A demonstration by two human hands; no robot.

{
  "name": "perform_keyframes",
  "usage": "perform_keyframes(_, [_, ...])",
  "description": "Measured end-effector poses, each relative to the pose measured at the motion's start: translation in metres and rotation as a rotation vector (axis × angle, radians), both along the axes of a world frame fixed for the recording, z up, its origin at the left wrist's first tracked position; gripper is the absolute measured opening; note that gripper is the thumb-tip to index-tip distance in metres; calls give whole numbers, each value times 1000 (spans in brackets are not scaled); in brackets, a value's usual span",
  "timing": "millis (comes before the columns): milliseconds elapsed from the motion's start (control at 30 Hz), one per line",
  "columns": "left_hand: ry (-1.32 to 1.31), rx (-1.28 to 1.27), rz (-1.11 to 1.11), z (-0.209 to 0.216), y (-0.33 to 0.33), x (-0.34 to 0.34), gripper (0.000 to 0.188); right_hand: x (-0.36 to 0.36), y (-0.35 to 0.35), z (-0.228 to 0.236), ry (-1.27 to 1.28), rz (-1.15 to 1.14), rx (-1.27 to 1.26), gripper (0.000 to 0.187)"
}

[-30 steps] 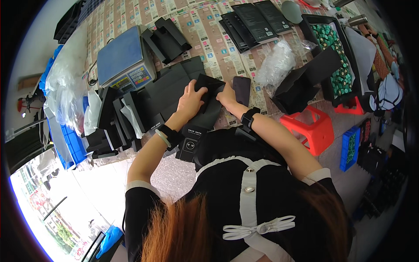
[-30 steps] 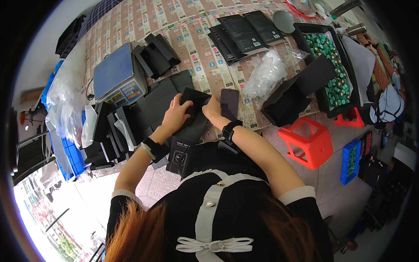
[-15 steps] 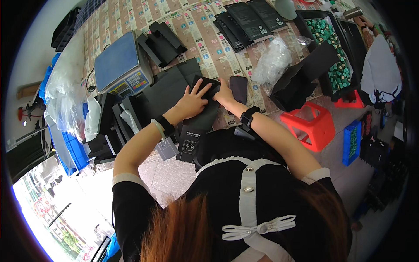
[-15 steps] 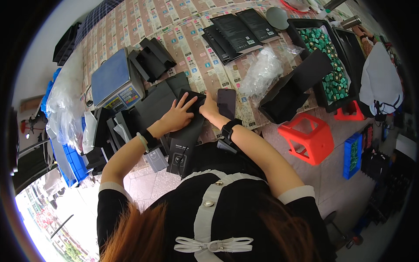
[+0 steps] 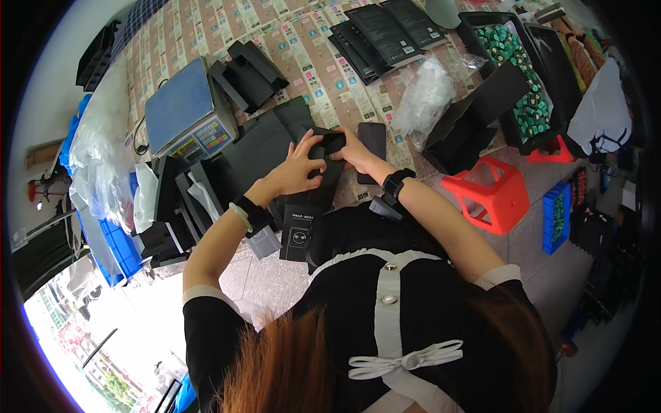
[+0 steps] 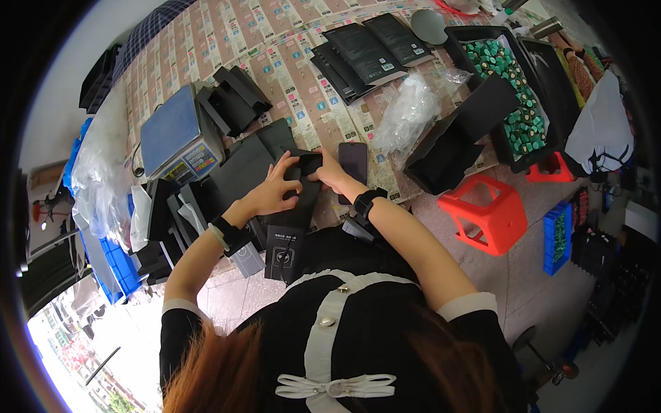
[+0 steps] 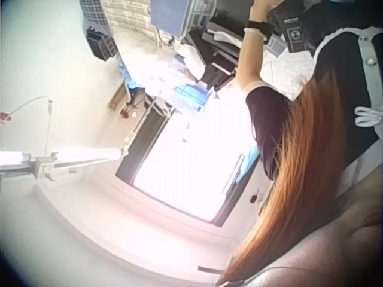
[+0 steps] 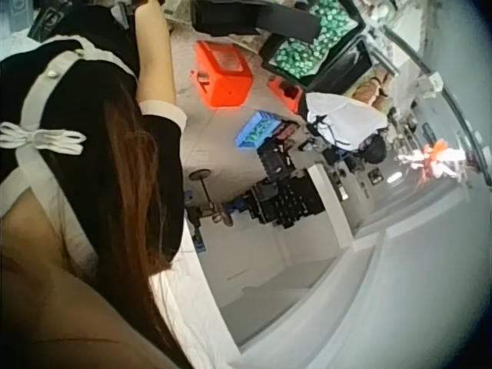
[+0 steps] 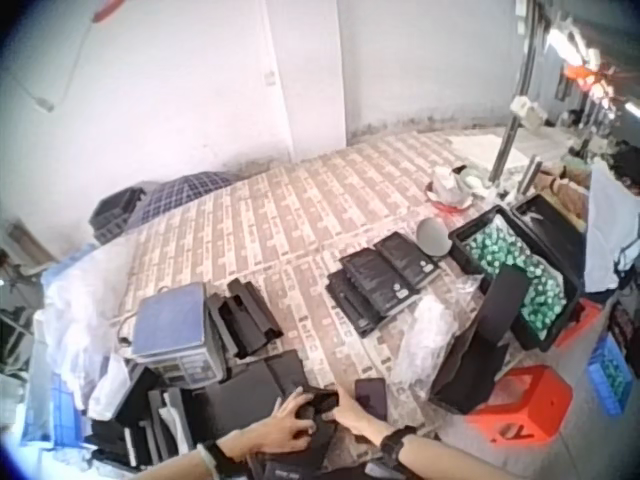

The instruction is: The person assembles black cardboard boxes by folding and tucking the flaps into place. They handle the boxes one at a time, moving between different tables in a workshop environment where other workers are sorting green items. The person completes the assembly of several boxes and places them on the table.

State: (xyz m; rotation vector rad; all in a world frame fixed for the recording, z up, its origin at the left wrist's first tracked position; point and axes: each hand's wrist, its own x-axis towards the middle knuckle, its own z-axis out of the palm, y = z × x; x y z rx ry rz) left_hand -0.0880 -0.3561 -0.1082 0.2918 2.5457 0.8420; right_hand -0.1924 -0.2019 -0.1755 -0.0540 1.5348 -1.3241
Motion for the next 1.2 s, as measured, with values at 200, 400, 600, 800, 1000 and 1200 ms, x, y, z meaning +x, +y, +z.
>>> perform_keyframes(200, [79,45,-1,0,3,-2,21,-16,6,4,-71,71,26,66])
perform_keyframes(400, [254,-22,199,-4,15,11,59,5,-10,-29,254,13,-102,51])
perform_keyframes(600, [-16,-186,810,-1,61,33,80,-4,2,-16,506,38,122,67])
perform_keyframes(800, [168,-426,821,-39,77,67,71,11,-9,-28,575,86,119,70])
perform_keyframes(1000, [218,-574,830,-50,81,65,67,20,-13,-22,695,85,127,68])
perform_keyframes(1200, [165,-673,776,-45,78,63,65,16,-15,-2,702,258,195,63])
